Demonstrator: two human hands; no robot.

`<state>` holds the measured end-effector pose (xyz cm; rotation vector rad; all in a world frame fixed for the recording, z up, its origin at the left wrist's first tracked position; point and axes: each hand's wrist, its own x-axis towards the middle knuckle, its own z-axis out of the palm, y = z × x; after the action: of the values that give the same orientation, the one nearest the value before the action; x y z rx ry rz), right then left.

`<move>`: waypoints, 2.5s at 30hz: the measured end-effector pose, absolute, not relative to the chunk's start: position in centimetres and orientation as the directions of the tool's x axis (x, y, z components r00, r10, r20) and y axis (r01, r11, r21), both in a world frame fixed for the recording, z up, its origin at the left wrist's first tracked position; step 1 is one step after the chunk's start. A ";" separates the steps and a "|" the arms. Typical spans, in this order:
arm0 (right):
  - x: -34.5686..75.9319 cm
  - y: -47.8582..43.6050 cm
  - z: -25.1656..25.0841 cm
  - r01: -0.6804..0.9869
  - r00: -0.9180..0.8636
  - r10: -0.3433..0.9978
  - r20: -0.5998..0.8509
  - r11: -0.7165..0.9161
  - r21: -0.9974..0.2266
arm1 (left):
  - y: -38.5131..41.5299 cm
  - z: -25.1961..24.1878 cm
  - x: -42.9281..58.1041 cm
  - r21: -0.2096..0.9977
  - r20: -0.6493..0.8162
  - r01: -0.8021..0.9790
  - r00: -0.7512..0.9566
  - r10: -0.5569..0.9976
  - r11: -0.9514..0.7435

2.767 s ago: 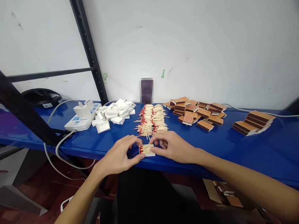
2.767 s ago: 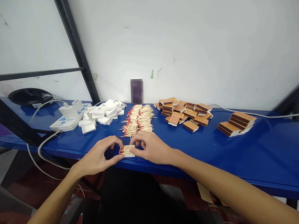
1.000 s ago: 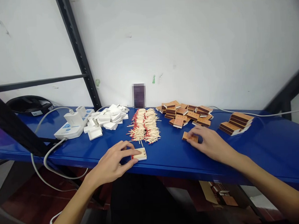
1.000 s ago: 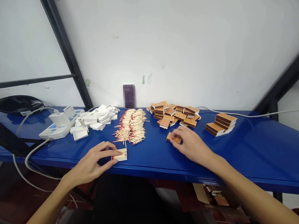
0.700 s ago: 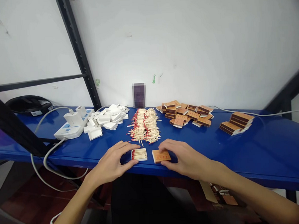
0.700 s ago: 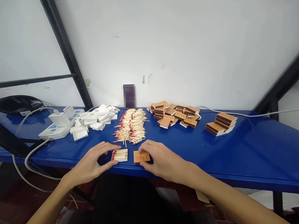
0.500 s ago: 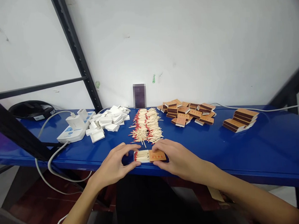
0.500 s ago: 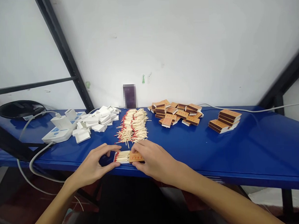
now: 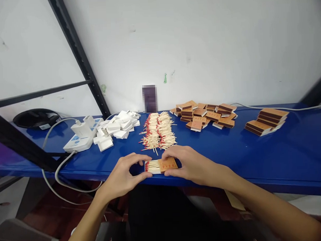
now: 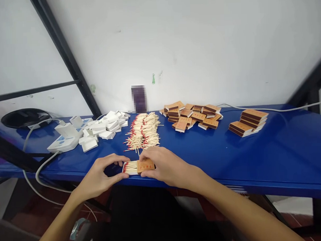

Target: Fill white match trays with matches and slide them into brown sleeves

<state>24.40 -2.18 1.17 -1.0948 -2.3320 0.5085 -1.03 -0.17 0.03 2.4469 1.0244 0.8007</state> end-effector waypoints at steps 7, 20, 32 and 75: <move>24.2 -2.4 1.1 0.567 -0.575 0.764 0.294 0.631 -0.530 | -0.4 0.5 -1.1 0.591 0.323 0.532 0.533 0.782 -0.607; 24.9 -2.2 1.9 0.591 -0.606 0.755 0.250 0.638 -0.494 | -0.5 0.4 -0.8 0.424 0.359 0.481 0.689 0.630 -0.767; 25.2 -2.2 1.4 0.601 -0.566 0.768 0.301 0.634 -0.487 | -0.9 -0.3 -0.3 0.211 0.437 0.469 0.740 0.512 -0.857; 24.1 -2.9 0.7 0.534 -0.658 0.679 0.326 0.726 -0.433 | -1.5 -1.0 1.3 0.580 0.425 0.422 0.573 0.701 -0.697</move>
<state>24.14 -2.88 0.73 -0.9252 -2.4593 0.4143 1.32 -1.54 -1.03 2.3897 0.9051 0.9091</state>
